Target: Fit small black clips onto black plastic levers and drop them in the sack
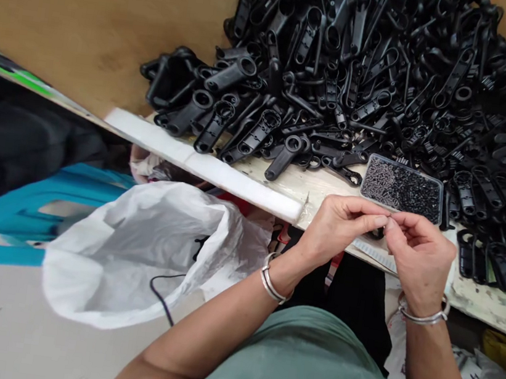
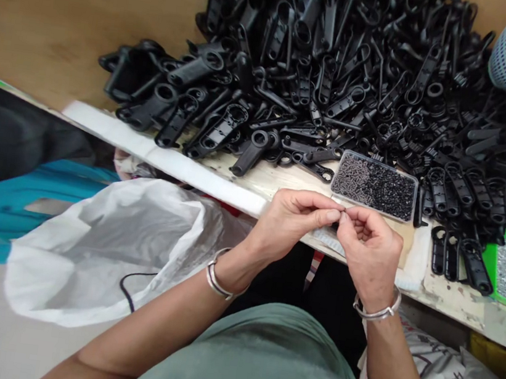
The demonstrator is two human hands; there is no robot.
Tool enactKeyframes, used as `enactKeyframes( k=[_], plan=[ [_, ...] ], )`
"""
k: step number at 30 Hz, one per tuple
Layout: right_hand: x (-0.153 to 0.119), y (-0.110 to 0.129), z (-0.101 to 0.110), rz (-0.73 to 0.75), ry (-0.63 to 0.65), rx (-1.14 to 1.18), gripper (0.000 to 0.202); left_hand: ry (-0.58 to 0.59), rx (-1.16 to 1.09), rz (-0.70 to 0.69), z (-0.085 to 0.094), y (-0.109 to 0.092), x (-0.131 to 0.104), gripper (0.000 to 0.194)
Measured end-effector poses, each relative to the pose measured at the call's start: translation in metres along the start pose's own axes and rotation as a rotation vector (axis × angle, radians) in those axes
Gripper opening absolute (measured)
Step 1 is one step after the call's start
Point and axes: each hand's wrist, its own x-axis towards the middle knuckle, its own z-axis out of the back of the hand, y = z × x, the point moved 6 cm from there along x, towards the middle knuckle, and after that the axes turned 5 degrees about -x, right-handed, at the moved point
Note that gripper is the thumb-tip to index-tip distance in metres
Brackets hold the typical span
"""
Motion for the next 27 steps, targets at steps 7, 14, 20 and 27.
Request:
enactKeyframes(
  k=[7, 14, 20, 27],
  plan=[
    [0.000, -0.028, 0.024, -0.020, -0.007, -0.200, 0.011, 0.169, 0.897, -0.366, 0.010, -0.023, -0.003, 0.035],
    [-0.014, -0.044, 0.023, 0.083, 0.071, -0.405, 0.013, 0.285, 1.136, -0.313, 0.015, 0.006, -0.006, 0.017],
    [-0.018, -0.037, 0.019, 0.210, 0.097, -0.537, 0.015, 0.213, 0.943, -0.302, 0.009, 0.012, -0.020, 0.023],
    [-0.023, -0.028, 0.005, 0.412, 0.135, -0.700, 0.015, 0.188, 0.902, -0.297, 0.008, 0.019, -0.023, 0.025]
  ],
)
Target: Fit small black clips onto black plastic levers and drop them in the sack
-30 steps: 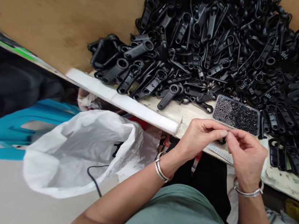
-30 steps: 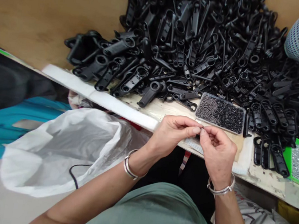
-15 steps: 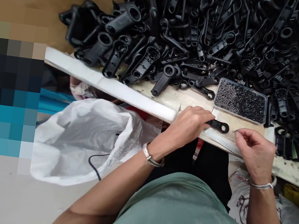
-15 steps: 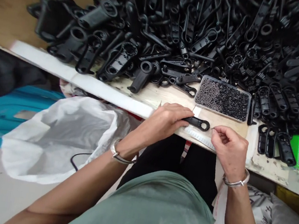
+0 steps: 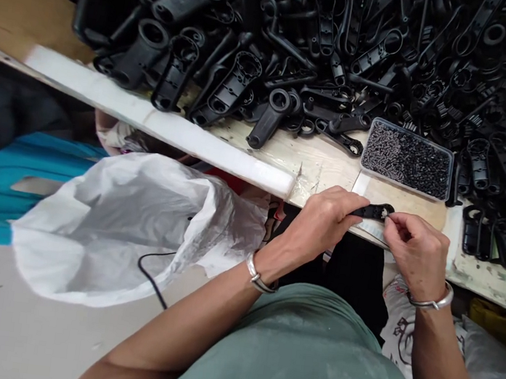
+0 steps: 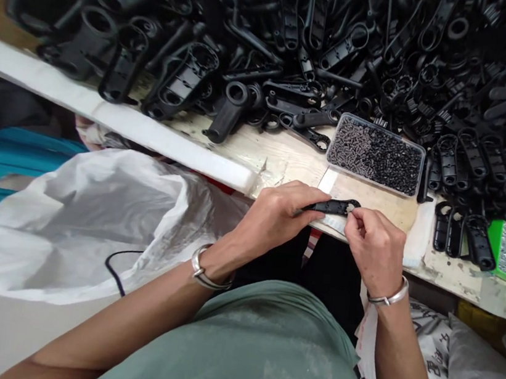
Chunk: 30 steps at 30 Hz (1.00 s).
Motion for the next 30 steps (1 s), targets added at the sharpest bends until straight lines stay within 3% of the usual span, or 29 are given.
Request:
enactKeyframes(
  k=[6, 12, 14, 20, 30],
  plan=[
    [0.002, 0.011, -0.004, 0.074, 0.034, -0.196, 0.019, 0.006, 0.008, 0.015, 0.000, 0.001, 0.000, 0.024],
    [0.008, 0.028, -0.007, 0.059, 0.176, -0.394, 0.022, -0.011, -0.008, 0.011, -0.002, 0.001, 0.000, 0.023],
    [0.012, 0.025, -0.006, 0.009, 0.234, -0.351, 0.021, -0.021, -0.016, 0.011, -0.001, 0.001, 0.000, 0.023],
    [0.017, -0.006, -0.008, -0.255, 0.424, 0.122, 0.018, -0.025, -0.100, 0.007, -0.001, 0.004, 0.003, 0.020],
    [0.025, 0.010, -0.005, -0.181, 0.422, -0.106, 0.017, -0.056, -0.091, -0.036, -0.002, 0.006, 0.002, 0.019]
  ],
)
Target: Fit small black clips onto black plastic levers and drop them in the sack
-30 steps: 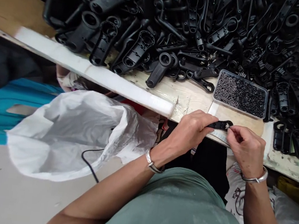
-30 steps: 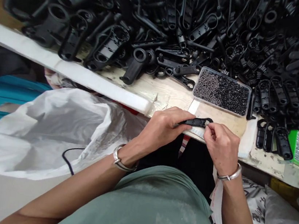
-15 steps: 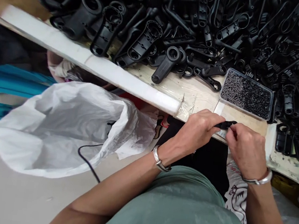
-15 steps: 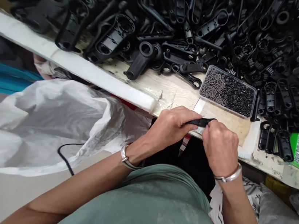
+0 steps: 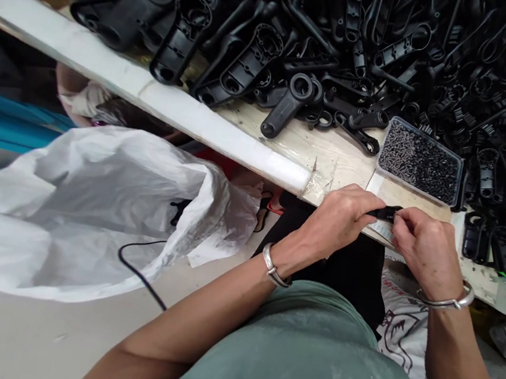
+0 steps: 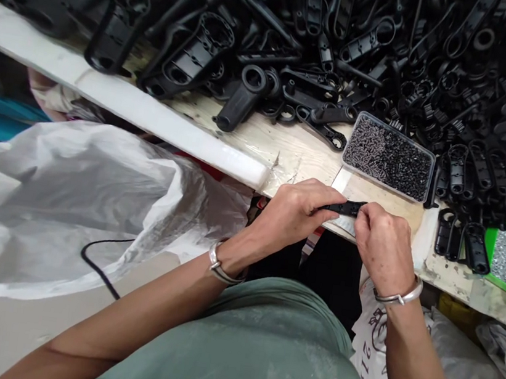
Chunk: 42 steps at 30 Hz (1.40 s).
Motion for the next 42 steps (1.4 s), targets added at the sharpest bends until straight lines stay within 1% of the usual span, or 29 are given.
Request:
enactKeyframes(
  k=[5, 8, 10, 13, 15, 17, 18, 19, 21, 23, 24, 26, 27, 29, 32, 34, 38, 42],
  plan=[
    [0.001, 0.007, -0.001, 0.044, 0.047, -0.260, 0.019, -0.032, 0.033, -0.061, 0.001, -0.002, -0.001, 0.016],
    [0.001, 0.019, -0.001, 0.033, 0.084, -0.420, 0.019, -0.054, 0.053, -0.089, 0.002, -0.004, -0.002, 0.017],
    [0.002, 0.030, -0.002, -0.007, 0.129, -0.507, 0.019, -0.067, 0.057, -0.103, 0.004, -0.005, -0.003, 0.017],
    [0.006, 0.041, -0.003, -0.077, 0.157, -0.555, 0.020, -0.076, 0.059, -0.118, 0.005, -0.005, -0.004, 0.017],
    [0.007, 0.039, -0.004, -0.096, 0.129, -0.506, 0.021, -0.080, 0.062, -0.132, 0.005, -0.005, -0.004, 0.015],
    [0.005, 0.027, -0.006, -0.102, 0.079, -0.341, 0.017, -0.093, 0.075, -0.141, 0.005, -0.004, -0.005, 0.012],
    [0.003, 0.017, -0.008, -0.118, 0.053, -0.192, 0.015, -0.103, 0.083, -0.145, 0.005, -0.005, -0.005, 0.010],
    [0.000, 0.006, -0.010, -0.150, 0.026, -0.003, 0.014, -0.117, 0.092, -0.149, 0.005, -0.005, -0.005, 0.009],
    [-0.009, -0.019, -0.016, -0.257, -0.041, 0.453, 0.017, -0.167, 0.103, -0.155, 0.008, -0.008, -0.007, 0.009],
    [-0.020, -0.038, -0.023, -0.370, -0.134, 0.837, 0.031, -0.227, 0.115, -0.160, 0.011, -0.014, -0.009, 0.011],
    [-0.024, -0.042, -0.027, -0.412, -0.169, 0.979, 0.041, -0.253, 0.125, -0.161, 0.011, -0.017, -0.010, 0.012],
    [-0.030, -0.040, -0.034, -0.435, -0.178, 1.199, 0.057, -0.299, 0.148, -0.182, 0.012, -0.025, -0.012, 0.012],
    [-0.032, -0.035, -0.037, -0.431, -0.164, 1.288, 0.062, -0.319, 0.158, -0.201, 0.011, -0.029, -0.013, 0.011],
    [-0.031, -0.024, -0.040, -0.422, -0.158, 1.434, 0.060, -0.356, 0.172, -0.247, 0.010, -0.037, -0.015, 0.010],
    [-0.028, -0.017, -0.040, -0.460, -0.211, 1.553, 0.051, -0.380, 0.183, -0.307, 0.007, -0.046, -0.018, 0.011],
    [-0.027, -0.016, -0.040, -0.496, -0.228, 1.596, 0.047, -0.376, 0.191, -0.324, 0.006, -0.050, -0.019, 0.013],
    [-0.026, -0.015, -0.037, -0.540, -0.217, 1.656, 0.039, -0.359, 0.194, -0.329, 0.005, -0.054, -0.020, 0.014],
    [-0.025, -0.014, -0.035, -0.535, -0.190, 1.674, 0.032, -0.377, 0.160, -0.314, 0.005, -0.056, -0.021, 0.011]
  ],
)
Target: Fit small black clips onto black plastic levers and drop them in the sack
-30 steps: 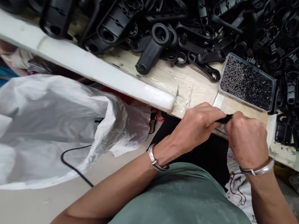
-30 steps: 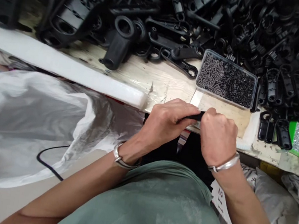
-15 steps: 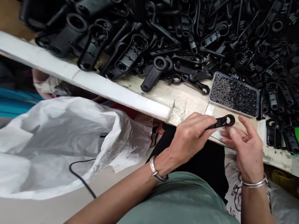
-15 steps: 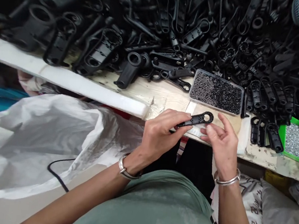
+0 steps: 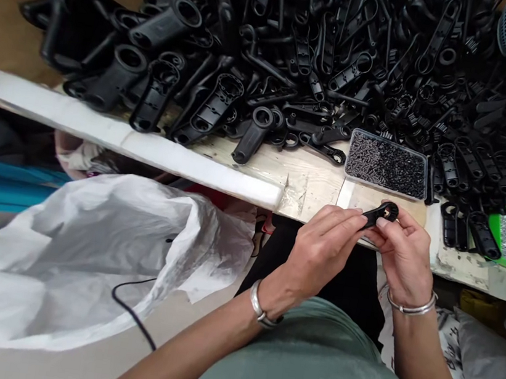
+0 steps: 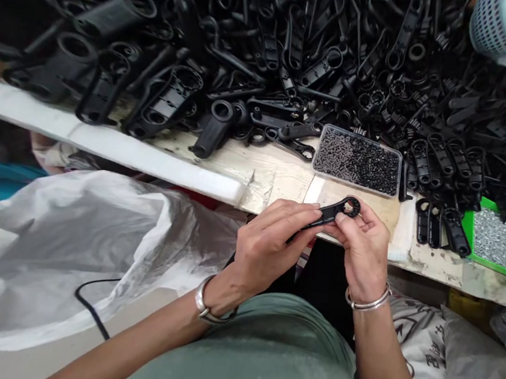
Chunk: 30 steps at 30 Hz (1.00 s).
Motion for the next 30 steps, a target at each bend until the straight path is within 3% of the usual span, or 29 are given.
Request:
enactKeyframes(
  k=[6, 13, 19, 26, 30],
  plan=[
    [0.004, -0.001, 0.001, -0.018, 0.051, -0.054, 0.029, -0.019, 0.008, 0.064, 0.001, 0.003, 0.000, 0.009],
    [0.002, 0.000, 0.002, -0.072, 0.264, -0.076, 0.028, -0.003, -0.002, 0.106, 0.003, 0.007, 0.001, 0.009],
    [0.003, -0.003, 0.006, -0.081, 0.174, -0.010, 0.026, 0.044, 0.015, 0.095, -0.001, 0.007, -0.002, 0.012],
    [0.000, -0.006, 0.004, -0.047, 0.156, 0.031, 0.021, 0.275, 0.013, 0.086, -0.013, 0.010, -0.006, 0.031],
    [-0.001, -0.006, 0.003, -0.006, 0.124, -0.005, 0.022, 0.332, 0.021, 0.079, -0.014, 0.010, -0.008, 0.035]
  ],
)
